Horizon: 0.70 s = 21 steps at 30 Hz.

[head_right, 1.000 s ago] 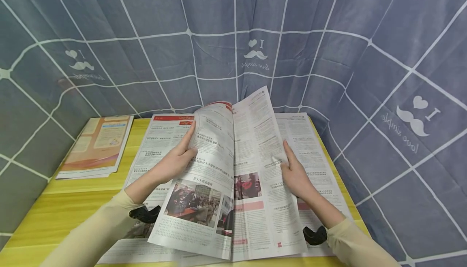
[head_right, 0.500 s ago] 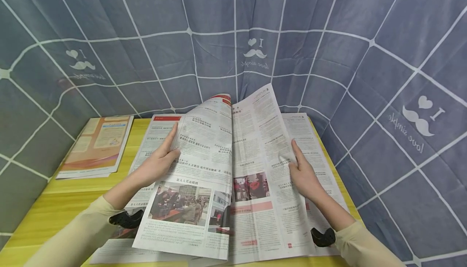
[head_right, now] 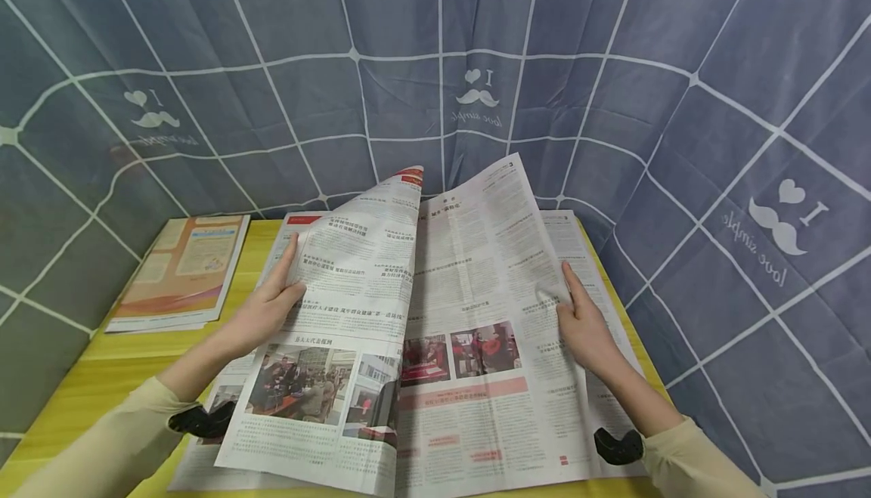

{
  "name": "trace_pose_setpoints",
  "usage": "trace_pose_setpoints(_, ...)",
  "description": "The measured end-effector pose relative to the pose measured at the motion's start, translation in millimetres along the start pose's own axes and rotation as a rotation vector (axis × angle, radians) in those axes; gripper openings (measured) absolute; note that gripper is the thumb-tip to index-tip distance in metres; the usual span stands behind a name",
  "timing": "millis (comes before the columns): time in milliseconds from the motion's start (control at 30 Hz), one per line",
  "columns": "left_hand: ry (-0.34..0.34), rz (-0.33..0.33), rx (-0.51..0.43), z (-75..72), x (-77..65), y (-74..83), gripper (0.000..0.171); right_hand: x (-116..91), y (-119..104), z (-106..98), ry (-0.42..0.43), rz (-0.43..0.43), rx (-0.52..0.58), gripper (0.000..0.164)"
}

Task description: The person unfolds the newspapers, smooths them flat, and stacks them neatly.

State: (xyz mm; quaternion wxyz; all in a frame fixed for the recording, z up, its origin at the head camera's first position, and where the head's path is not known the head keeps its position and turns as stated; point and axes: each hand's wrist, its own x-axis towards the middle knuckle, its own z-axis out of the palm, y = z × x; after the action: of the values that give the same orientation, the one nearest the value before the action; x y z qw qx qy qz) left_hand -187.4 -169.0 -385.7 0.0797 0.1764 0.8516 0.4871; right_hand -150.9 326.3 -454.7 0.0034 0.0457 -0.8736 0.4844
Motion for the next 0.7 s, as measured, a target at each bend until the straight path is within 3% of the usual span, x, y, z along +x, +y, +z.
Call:
trace_pose_setpoints(167, 0.02, 0.011, 0.009, -10.8, -6.8, -6.5, 0.074, -4, 4, -5, 0.024, -0.009, 0.039, 0.069)
trace_pose_setpoints(467, 0.038, -0.009, 0.004, -26.8, -19.1, -14.3, 0.075, -13, 5, -16, 0.082, 0.008, -0.018, 0.067)
trace_pose_setpoints(700, 0.048, -0.033, 0.018, -33.5, -24.5, -17.5, 0.075, -16, 12, -21, 0.098, 0.019, 0.003, 0.067)
